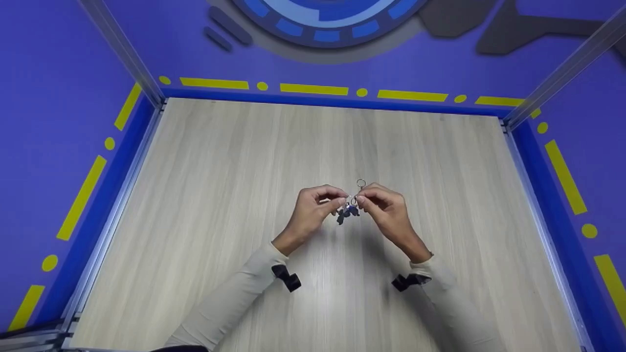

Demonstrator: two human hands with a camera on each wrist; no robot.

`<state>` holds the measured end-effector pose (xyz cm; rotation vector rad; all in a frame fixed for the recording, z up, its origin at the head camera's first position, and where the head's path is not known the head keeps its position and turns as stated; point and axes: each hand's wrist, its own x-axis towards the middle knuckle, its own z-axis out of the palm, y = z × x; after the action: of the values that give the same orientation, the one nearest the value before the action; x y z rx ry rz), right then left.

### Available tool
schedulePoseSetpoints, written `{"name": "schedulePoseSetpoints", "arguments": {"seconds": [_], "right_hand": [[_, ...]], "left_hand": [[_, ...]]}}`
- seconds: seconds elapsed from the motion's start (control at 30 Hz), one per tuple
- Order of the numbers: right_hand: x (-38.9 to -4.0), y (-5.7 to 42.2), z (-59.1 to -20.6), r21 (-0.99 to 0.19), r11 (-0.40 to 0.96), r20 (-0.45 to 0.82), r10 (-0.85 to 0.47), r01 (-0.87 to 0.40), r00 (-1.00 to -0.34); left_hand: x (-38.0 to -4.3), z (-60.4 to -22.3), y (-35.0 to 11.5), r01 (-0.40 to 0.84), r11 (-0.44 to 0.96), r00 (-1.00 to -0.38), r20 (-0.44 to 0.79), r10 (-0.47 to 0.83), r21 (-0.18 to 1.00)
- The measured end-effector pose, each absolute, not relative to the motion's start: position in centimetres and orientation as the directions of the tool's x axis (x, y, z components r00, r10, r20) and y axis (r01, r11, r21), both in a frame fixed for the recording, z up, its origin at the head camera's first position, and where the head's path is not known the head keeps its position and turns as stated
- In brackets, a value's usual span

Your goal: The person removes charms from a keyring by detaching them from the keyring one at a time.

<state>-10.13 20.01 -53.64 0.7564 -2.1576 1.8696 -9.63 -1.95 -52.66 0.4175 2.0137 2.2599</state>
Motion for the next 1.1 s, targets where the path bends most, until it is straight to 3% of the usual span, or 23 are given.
{"name": "schedulePoseSetpoints", "arguments": {"seconds": [0.47,0.6,0.77,0.9,1.1], "right_hand": [[-10.5,20.2,-53.5,-0.804,0.119,0.532,-0.294,-0.582,-0.794],[-10.6,19.9,-54.0,-0.701,0.154,0.664,-0.212,-0.696,-0.717],[-10.6,19.3,-54.2,-0.586,0.165,0.787,-0.114,-0.793,-0.606],[-10.4,18.9,-54.1,-0.594,0.109,0.796,-0.065,-0.797,-0.602],[-10.0,18.6,-54.4,-0.634,0.049,0.770,-0.053,-0.772,-0.636]], "left_hand": [[-9.7,-51.3,-1.9,0.244,0.098,-0.927,0.202,0.315,0.965],[-9.5,-50.9,-1.5,0.143,-0.007,-0.936,0.137,0.323,0.990],[-9.3,-50.5,-1.1,-0.123,-0.285,-0.916,0.002,0.401,0.951],[-9.2,-50.6,-0.7,-0.258,-0.430,-0.898,-0.051,0.437,0.865],[-9.1,-51.0,-0.6,-0.229,-0.447,-0.924,-0.048,0.380,0.865]]}}
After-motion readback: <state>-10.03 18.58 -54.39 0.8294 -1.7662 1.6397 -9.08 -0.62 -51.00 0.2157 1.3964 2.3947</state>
